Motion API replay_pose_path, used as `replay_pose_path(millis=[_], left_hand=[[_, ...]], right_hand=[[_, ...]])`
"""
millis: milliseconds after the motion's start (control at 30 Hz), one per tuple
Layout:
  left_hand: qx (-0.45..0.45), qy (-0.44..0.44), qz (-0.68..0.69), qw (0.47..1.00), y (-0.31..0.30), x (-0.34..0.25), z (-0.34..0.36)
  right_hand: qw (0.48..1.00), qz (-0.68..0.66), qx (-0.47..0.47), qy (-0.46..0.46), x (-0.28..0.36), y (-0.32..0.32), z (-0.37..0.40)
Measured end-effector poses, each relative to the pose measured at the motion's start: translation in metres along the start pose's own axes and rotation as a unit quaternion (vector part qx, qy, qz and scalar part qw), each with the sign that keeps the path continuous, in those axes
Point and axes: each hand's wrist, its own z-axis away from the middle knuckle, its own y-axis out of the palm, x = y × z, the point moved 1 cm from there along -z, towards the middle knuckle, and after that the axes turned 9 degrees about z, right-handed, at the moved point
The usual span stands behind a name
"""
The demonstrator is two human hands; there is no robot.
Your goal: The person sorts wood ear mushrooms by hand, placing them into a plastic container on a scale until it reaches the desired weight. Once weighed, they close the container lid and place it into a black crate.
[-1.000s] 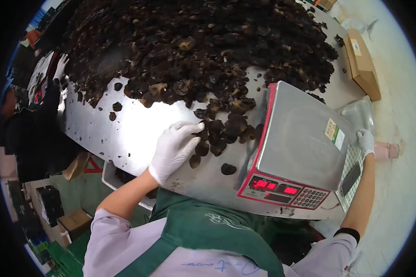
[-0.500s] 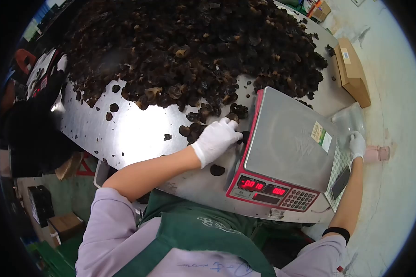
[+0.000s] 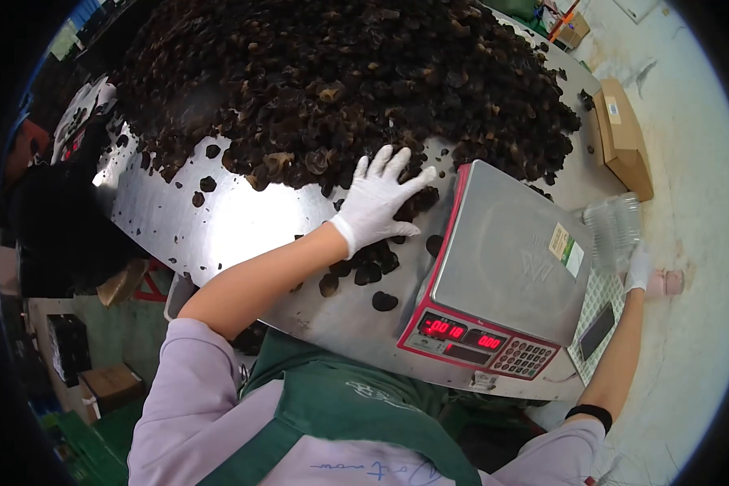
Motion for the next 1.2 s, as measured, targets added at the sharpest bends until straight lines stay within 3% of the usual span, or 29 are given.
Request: replay_pose_path(millis=[33, 100, 167, 233, 300, 367, 433, 467, 533, 667, 767, 833, 867, 933, 967, 1033, 1067, 1100, 1133, 1200], left_hand=[[0.016, 0.01, -0.016, 1.0, 0.006, 0.0, -0.006], [0.084, 0.002, -0.011, 0.996, 0.019, 0.003, -0.011], [0.041, 0.036, -0.033, 0.998, 0.024, 0.003, -0.007], [0.047, 0.032, -0.016, 0.998, 0.027, 0.006, -0.003], [0.055, 0.046, 0.004, 0.997, 0.032, 0.013, 0.001], [0.023, 0.037, 0.043, 0.998, 0.024, 0.014, 0.001], [-0.042, 0.025, 0.105, 0.993, 0.006, 0.01, 0.001], [-0.042, 0.026, 0.102, 0.994, -0.006, 0.001, 0.001], [-0.181, 0.042, 0.185, 0.965, -0.033, -0.025, 0.001], [-0.167, 0.177, 0.203, 0.948, -0.063, -0.094, -0.006], [-0.103, 0.234, 0.162, 0.953, -0.05, -0.137, -0.023], [0.104, 0.219, 0.082, 0.967, -0.036, -0.152, -0.033], [0.104, 0.224, 0.085, 0.965, -0.034, -0.152, -0.031], [-0.06, 0.309, 0.094, 0.945, -0.035, -0.143, -0.021], [-0.09, 0.312, 0.203, 0.924, -0.039, -0.138, -0.017], [-0.078, 0.291, 0.313, 0.901, -0.057, -0.109, -0.022], [-0.083, 0.211, 0.266, 0.937, -0.058, -0.089, -0.023], [-0.015, 0.07, 0.161, 0.984, -0.063, -0.066, -0.033], [-0.134, 0.051, 0.168, 0.975, -0.058, -0.035, -0.033], [-0.152, -0.044, 0.019, 0.987, -0.038, 0.025, -0.042]], right_hand=[[0.976, 0.136, -0.167, 0.034, -0.003, -0.005, -0.004], [0.922, 0.165, -0.334, -0.109, 0.026, -0.044, 0.023], [0.946, -0.134, -0.287, -0.067, 0.126, -0.093, 0.104], [0.895, 0.095, -0.369, -0.231, 0.18, -0.113, 0.187], [0.939, -0.089, -0.229, -0.242, 0.195, -0.1, 0.25], [0.883, -0.049, -0.22, -0.412, 0.22, -0.083, 0.315], [0.846, 0.037, -0.191, -0.496, 0.233, -0.071, 0.358], [0.847, 0.034, -0.193, -0.495, 0.237, -0.065, 0.375], [0.889, 0.062, -0.153, -0.428, 0.24, -0.053, 0.401], [0.9, 0.032, -0.165, -0.403, 0.243, -0.046, 0.418], [0.906, 0.028, -0.154, -0.392, 0.247, -0.049, 0.42], [0.905, 0.039, -0.146, -0.397, 0.244, -0.05, 0.418], [0.906, 0.043, -0.148, -0.394, 0.241, -0.051, 0.417], [0.901, 0.052, -0.137, -0.409, 0.237, -0.055, 0.413], [0.902, 0.053, -0.137, -0.406, 0.236, -0.06, 0.411], [0.909, 0.034, -0.111, -0.4, 0.237, -0.078, 0.404], [0.911, 0.035, -0.111, -0.396, 0.237, -0.086, 0.396], [0.906, 0.028, -0.128, -0.403, 0.239, -0.094, 0.385], [0.9, 0.022, -0.145, -0.41, 0.245, -0.102, 0.376], [0.893, 0.009, -0.129, -0.431, 0.274, -0.118, 0.357]])
